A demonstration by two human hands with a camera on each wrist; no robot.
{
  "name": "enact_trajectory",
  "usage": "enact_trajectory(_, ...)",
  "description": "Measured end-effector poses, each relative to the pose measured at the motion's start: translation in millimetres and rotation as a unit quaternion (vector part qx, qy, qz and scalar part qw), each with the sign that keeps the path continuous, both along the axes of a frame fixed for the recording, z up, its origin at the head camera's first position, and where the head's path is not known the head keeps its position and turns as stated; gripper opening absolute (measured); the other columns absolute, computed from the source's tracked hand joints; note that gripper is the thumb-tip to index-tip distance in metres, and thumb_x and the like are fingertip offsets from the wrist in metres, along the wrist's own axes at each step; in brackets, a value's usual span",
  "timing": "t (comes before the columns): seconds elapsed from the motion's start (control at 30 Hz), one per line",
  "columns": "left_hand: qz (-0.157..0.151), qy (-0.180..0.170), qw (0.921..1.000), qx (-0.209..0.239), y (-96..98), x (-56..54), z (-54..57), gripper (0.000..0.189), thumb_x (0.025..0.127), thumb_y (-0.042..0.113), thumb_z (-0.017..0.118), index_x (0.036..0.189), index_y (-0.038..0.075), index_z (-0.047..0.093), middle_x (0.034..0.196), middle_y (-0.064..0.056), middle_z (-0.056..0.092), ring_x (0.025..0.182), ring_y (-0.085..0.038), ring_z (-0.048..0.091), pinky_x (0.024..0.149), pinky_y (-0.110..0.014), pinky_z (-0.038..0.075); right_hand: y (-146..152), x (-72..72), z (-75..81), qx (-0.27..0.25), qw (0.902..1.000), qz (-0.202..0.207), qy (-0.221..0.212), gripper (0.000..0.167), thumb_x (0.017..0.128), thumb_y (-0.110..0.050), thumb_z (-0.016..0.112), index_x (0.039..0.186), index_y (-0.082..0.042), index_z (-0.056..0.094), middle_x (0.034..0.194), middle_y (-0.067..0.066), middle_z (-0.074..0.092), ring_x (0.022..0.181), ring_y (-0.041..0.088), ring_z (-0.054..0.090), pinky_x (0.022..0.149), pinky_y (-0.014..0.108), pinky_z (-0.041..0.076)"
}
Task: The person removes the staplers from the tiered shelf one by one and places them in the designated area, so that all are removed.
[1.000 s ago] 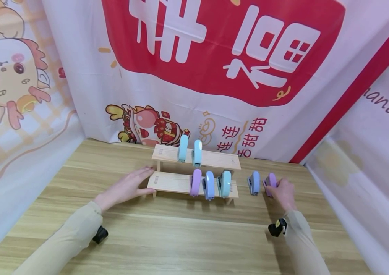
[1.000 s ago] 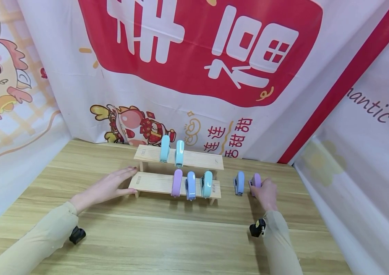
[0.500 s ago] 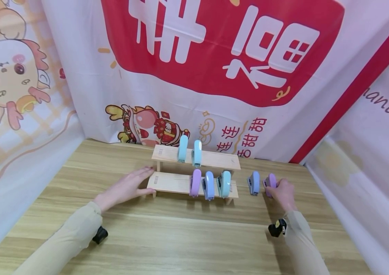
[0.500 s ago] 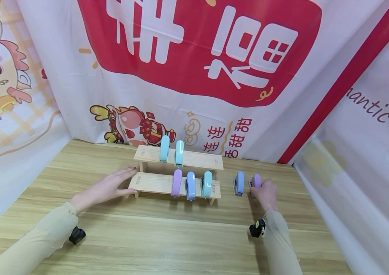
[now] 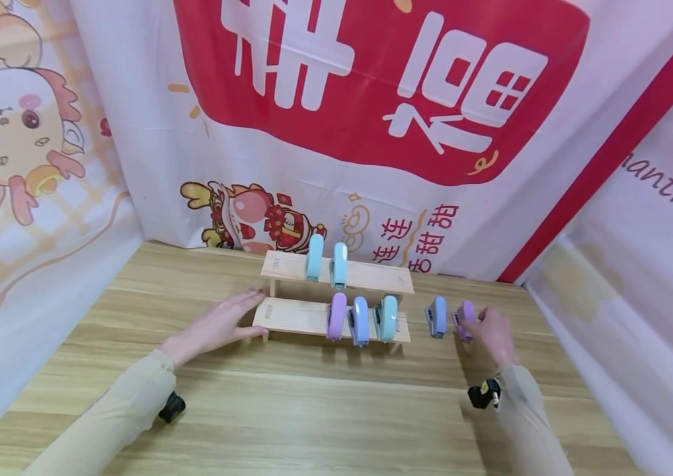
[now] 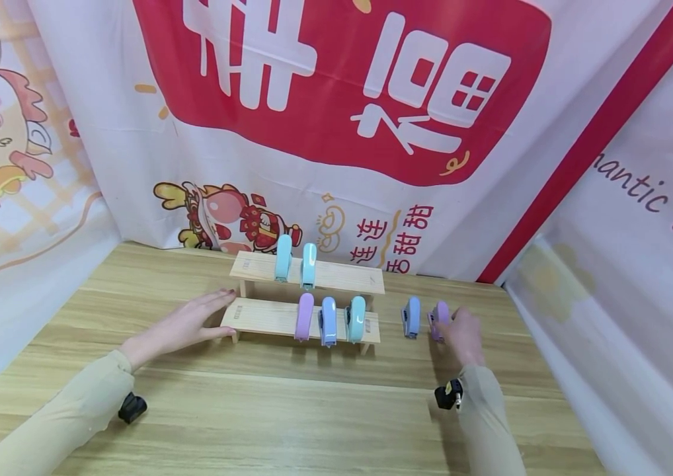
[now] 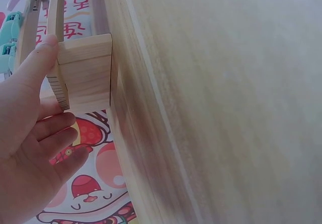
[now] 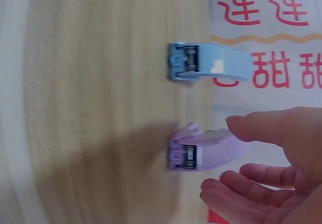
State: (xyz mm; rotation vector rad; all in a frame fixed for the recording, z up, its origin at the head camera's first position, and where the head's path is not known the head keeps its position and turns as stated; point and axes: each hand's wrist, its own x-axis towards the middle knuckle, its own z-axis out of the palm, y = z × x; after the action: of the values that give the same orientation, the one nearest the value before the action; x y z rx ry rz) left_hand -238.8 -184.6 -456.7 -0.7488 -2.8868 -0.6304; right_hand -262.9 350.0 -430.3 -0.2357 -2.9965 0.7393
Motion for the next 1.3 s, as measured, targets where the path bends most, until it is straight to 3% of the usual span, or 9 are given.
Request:
enact_trajectory(0.23,0.000,-0.012,0.9999,-0.008,-0.8,-1.8,-0.7,0.081,0.088,0.045,0.072,0.148,-0.001,0.042,0.154,-0.024,0.041,0.142,-0.042,0.042,0.116,-0.060,0.037,-3,-1.9,16.0,0.029,0.9985,0.006,0.045,0.044,0.095,-0.029,0.061,0.105,0.013,0.058,0.103,0.033,0.064,0.088,0.038,0.062,0.072,0.045,0.055)
enact_trajectory(0.53,0.001,-0.015,0.9998,-0.008,-0.9,-2.5,-1.4,0.081,0.089,0.045,0.071,0.148,0.000,0.042,0.154,-0.024,0.040,0.142,-0.041,0.042,0.116,-0.059,0.037,-21,-3.0,40.4,0.054,0.9932,0.016,0.102,0.036,0.088,-0.022,0.065,0.104,0.009,0.059,0.093,0.024,0.064,0.080,0.032,0.060,0.067,0.040,0.052)
enact_trajectory(1.13,-0.001,0.000,0.9999,-0.011,-1.7,-2.9,-2.3,0.080,0.088,0.044,0.072,0.147,-0.001,0.044,0.153,-0.024,0.042,0.140,-0.042,0.044,0.115,-0.059,0.039,-77,3.7,88.3,0.026,0.9948,0.054,0.083,0.040,0.094,-0.023,0.066,0.120,0.003,0.053,0.109,0.024,0.063,0.096,0.034,0.063,0.077,0.042,0.059)
enact_trajectory(1.3,0.001,-0.008,0.9999,-0.009,-1.7,-2.0,-2.2,0.080,0.088,0.045,0.071,0.148,0.000,0.043,0.154,-0.024,0.041,0.141,-0.042,0.042,0.116,-0.059,0.038,-93,4.8,96.1,0.014,0.9919,0.078,0.099,0.041,0.093,-0.022,0.067,0.122,0.003,0.053,0.111,0.023,0.064,0.098,0.034,0.064,0.080,0.043,0.060)
